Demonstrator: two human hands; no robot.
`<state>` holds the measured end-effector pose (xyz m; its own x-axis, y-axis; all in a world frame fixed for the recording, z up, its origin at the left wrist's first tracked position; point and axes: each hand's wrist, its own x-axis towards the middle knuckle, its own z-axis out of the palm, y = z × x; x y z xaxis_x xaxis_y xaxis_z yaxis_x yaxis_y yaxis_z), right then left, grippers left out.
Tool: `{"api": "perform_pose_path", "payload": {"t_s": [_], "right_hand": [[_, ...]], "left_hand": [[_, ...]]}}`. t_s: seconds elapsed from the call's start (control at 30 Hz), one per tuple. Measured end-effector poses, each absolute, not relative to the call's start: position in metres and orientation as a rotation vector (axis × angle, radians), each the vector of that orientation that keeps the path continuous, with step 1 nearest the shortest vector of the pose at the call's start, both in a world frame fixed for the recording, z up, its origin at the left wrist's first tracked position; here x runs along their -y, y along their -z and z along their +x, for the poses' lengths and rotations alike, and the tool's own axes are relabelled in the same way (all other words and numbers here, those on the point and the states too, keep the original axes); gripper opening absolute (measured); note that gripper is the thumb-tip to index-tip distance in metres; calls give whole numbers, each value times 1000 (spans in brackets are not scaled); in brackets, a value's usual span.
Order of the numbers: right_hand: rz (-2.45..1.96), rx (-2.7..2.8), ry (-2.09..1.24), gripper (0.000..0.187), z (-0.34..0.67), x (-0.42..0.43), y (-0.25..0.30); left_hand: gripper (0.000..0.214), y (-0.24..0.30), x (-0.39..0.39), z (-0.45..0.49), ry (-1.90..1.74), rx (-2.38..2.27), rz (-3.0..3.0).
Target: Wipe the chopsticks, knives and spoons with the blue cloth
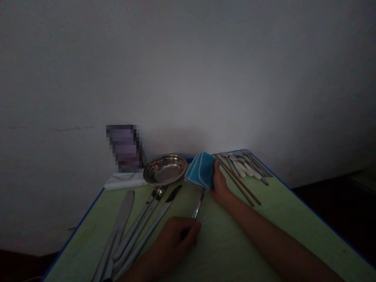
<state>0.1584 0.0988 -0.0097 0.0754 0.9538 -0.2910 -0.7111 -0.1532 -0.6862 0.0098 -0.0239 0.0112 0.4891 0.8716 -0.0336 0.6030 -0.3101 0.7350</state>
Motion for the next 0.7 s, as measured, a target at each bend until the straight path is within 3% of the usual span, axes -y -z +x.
{"api": "perform_pose_path", "payload": {"t_s": [0.33,0.53,0.7], "right_hand": [[-853,601,-1650,23,157,-93,9],[-826,327,-1649,33,162,-102,11],[-829,426,-1637,33,160,-99,8]], "left_hand": [[42,-8,24,10,-473,-1235,2148],[39,-9,24,10,-339,-1179,2396],[37,-6,28,8,-288,-1146,2501]]}}
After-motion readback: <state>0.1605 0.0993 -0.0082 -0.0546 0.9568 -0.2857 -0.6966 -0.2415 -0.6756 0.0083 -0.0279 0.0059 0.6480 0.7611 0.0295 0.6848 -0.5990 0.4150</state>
